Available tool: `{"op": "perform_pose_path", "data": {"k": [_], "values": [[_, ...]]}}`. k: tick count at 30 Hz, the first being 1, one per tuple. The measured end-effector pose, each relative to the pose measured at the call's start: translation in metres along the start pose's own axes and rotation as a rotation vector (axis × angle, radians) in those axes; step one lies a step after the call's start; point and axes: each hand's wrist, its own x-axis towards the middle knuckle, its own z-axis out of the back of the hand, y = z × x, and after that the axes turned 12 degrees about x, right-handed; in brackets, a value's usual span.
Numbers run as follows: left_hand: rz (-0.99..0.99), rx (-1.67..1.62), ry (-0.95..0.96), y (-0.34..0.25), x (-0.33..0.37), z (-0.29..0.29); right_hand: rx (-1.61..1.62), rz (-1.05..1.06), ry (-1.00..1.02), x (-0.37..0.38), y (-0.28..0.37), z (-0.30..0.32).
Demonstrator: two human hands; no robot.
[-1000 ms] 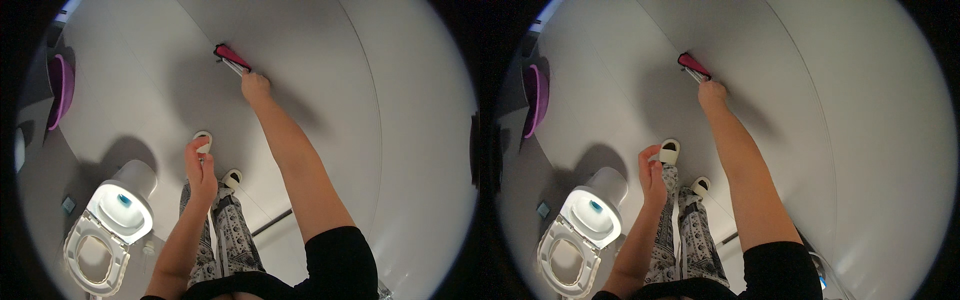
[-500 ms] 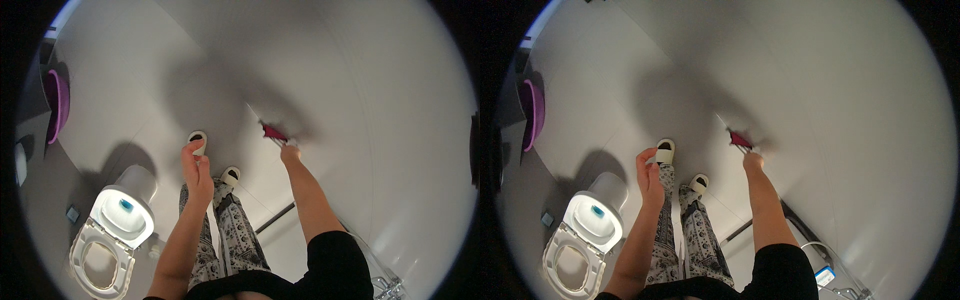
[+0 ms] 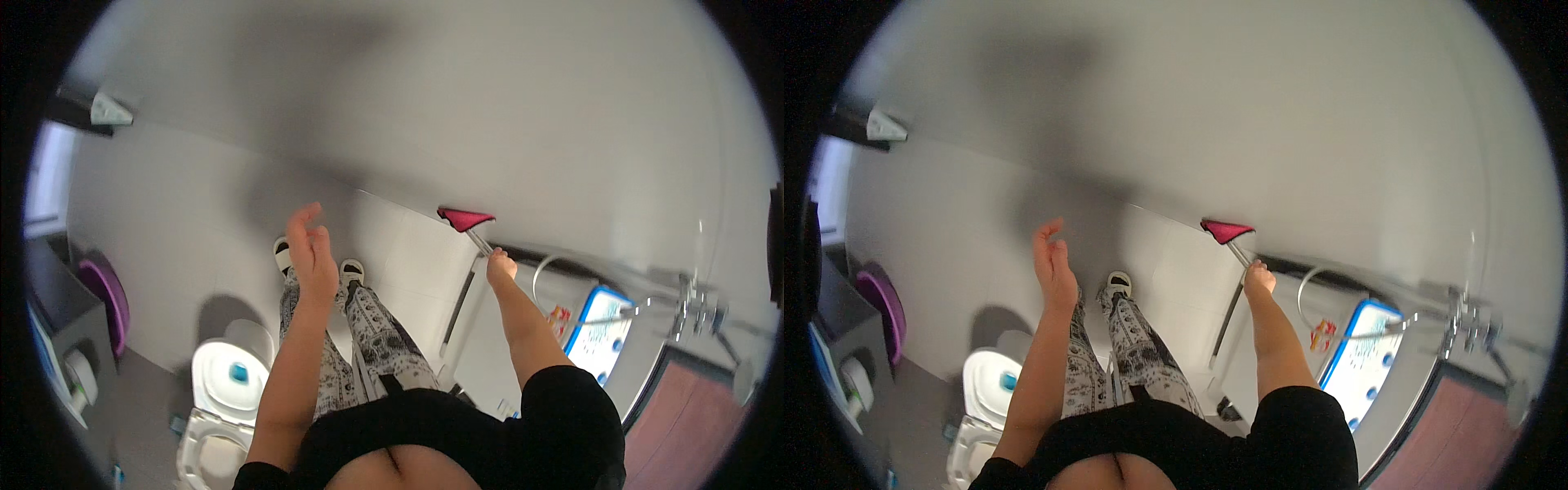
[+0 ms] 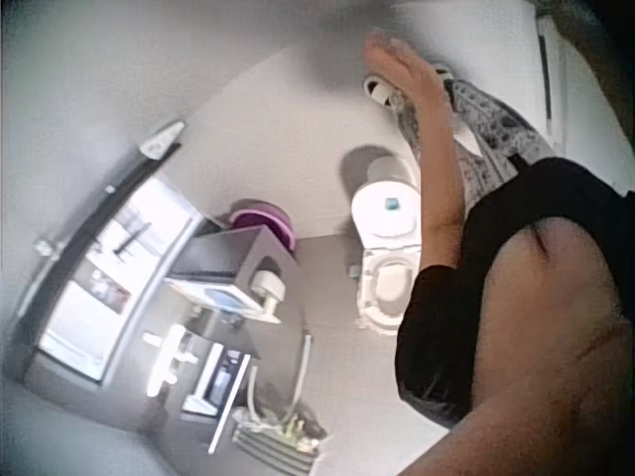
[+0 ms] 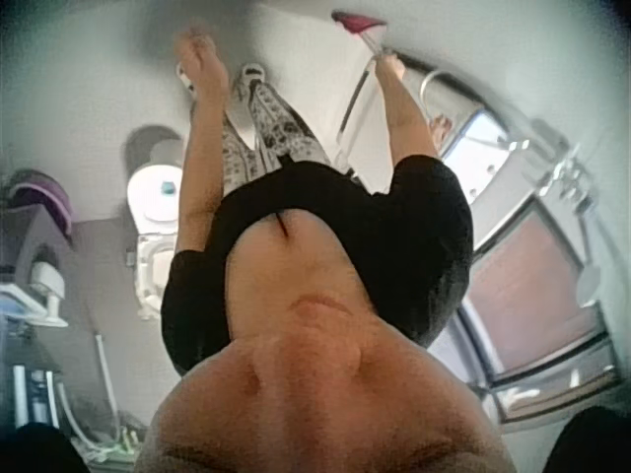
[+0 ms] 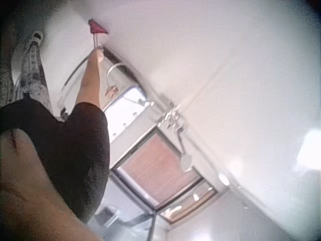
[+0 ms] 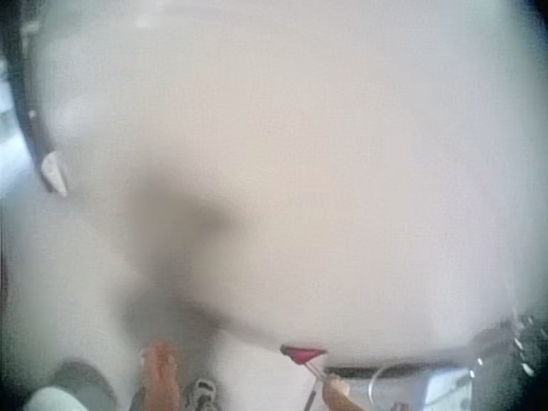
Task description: The person cleans bathroom walls using a mini mop, detaches the cloth from the handle, and washes it in a basin of water. They then wipe down the washing machine, floor, and window frame with the cloth by hand before washing it in the basin again.
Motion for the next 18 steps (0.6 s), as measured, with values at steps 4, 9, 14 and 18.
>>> {"op": "perform_pose_path", "data": {"k": [4, 9, 14, 18], "values": [[-0.290, 0.047, 0.013, -0.047, -0.012, -0.023, 0.318, -0.189, -0.135, -0.072, -0.035, -0.011], [-0.375, 0.124, 0.166, -0.084, -0.030, -0.052, 0.606, -0.130, -0.312, -0.130, -0.046, -0.022], [-0.282, 0.121, 0.548, -0.116, -0.052, -0.081, 0.868, 0.107, -0.593, -0.168, -0.027, 0.023], [-0.292, 0.044, 0.442, -0.161, -0.051, -0.082, 1.105, 0.314, -0.743, -0.183, -0.003, 0.074]]}}
